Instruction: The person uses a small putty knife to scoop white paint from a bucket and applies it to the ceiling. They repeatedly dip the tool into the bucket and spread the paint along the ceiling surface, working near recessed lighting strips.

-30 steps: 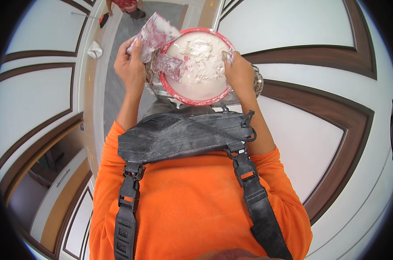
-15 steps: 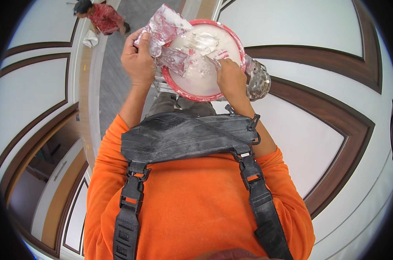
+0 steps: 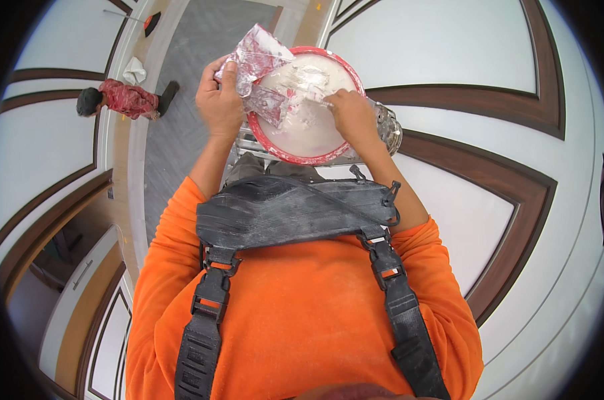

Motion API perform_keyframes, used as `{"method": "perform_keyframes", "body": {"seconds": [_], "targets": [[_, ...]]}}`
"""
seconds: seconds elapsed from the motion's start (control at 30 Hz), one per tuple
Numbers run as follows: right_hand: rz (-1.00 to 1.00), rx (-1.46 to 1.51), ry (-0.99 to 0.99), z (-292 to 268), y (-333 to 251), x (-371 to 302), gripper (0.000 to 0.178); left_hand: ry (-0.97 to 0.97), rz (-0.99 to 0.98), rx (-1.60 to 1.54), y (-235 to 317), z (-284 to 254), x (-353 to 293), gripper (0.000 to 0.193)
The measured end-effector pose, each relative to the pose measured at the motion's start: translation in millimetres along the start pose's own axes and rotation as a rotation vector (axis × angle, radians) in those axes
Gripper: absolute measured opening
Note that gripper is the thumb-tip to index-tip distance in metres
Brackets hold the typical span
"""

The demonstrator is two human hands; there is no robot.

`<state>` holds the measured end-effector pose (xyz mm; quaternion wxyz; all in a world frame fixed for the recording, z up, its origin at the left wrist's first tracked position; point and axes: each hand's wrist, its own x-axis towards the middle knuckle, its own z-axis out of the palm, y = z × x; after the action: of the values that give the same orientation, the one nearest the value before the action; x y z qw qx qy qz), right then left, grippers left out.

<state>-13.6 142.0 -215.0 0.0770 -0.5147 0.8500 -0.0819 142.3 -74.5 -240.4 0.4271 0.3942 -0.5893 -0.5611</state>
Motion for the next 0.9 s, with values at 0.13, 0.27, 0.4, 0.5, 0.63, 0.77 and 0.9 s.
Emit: {"method": "perform_keyframes", "body": {"seconds": [0.13, 0.27, 0.4, 0.5, 0.63, 0.77, 0.9], "targets": [[-0.086, -0.044, 0.069, -2.4, -12.1, 45.4, 0.019, 0.015, 0.023, 0.000, 1.2, -0.1, -2.6, 0.022], [-0.151, -0.152, 0.024, 14.0, -22.1, 72.6, 0.020, 0.019, 0.046, 0.035, 12.8, 2.8, -5.2, 0.021], [-0.212, -0.181, -0.028, 11.5, -18.2, 61.1, 0.021, 0.053, 0.048, 0.060, 14.2, 4.6, -4.3, 0.022], [-0.252, -0.185, -0.077, 9.2, -13.4, 43.5, 0.021, 0.061, 0.060, 0.077, 9.9, 2.8, -4.8, 0.022], [-0.223, -0.131, -0.146, 6.2, 6.1, 28.7, 0.021, 0.057, 0.076, 0.079, 12.8, 5.0, -4.5, 0.022], [-0.145, -0.103, -0.072, -5.1, 19.6, 44.3, 0.022, 0.089, 0.087, 0.057, 10.2, 7.6, -5.7, 0.021], [-0.176, -0.110, -0.106, 7.1, -2.8, 85.6, 0.023, 0.053, 0.070, 0.117, 16.6, 3.8, -4.9, 0.021]]}}
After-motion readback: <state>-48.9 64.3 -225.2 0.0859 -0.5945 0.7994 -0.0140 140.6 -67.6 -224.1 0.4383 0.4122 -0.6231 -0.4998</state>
